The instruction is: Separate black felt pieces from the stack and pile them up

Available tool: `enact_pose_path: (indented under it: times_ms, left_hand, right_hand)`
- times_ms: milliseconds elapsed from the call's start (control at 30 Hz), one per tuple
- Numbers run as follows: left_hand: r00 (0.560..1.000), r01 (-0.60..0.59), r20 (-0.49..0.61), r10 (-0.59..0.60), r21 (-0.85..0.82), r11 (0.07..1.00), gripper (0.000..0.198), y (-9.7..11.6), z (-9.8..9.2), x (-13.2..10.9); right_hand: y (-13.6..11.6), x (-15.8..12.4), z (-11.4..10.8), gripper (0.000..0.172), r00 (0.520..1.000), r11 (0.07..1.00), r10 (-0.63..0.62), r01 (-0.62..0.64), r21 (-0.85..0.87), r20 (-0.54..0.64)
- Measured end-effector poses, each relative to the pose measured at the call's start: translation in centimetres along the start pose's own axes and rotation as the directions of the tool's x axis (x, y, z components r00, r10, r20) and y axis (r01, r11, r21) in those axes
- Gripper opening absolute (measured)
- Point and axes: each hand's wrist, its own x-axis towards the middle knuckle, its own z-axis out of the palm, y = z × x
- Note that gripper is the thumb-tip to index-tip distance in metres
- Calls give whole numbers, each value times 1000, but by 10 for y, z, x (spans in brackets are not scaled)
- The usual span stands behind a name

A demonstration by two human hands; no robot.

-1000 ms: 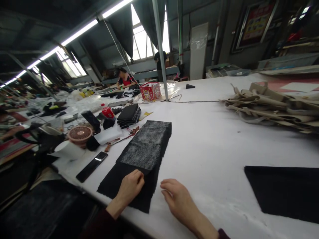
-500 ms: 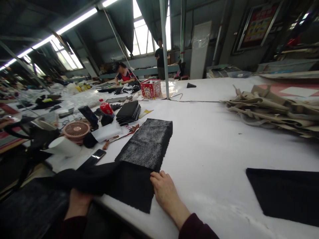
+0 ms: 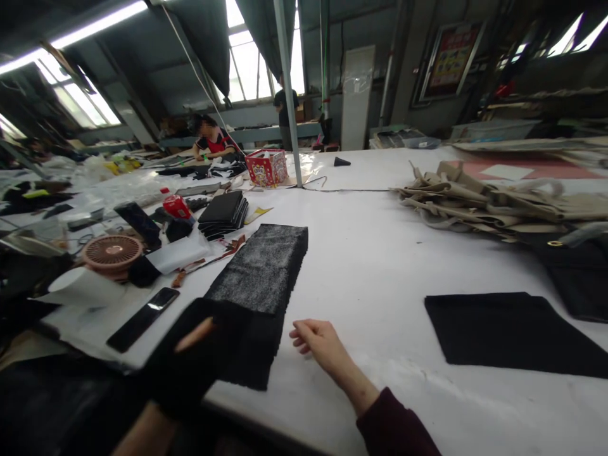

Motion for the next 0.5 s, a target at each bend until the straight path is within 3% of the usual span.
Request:
enact_pose_path:
  times_ms: [100,167,233,300,367,500]
  left_hand:
    - [960,-221,83,268,-362,905,22,60,55,-14]
    - [892,-334,100,441,-510,793,16,92,91,-26]
    - [821,-446,130,555,-459,768,13,107,115,-29]
    - [769,-557,165,618,-301,774,13,106,125,-19]
    - [747,-625,192,637,-125,771,20,96,124,3]
    - [700,-706,258,666,113,699,27,76,116,50]
  right_hand:
    - [-6,-24,-44,57,982,962,185,-187,197,32]
    - [-6,-38,-71,60,981,978,195,-193,84,-14]
    - [-2,-47,-93,58,984,979,159,-168,-119,-80]
    - [2,-50,-107,51,986,950,115,-145,-275,-124]
    - [6,-48,-113,40,981,923,74,-135,-360,-178]
    - [8,-37,-104,16,952,833,-65,-113,-542,-298]
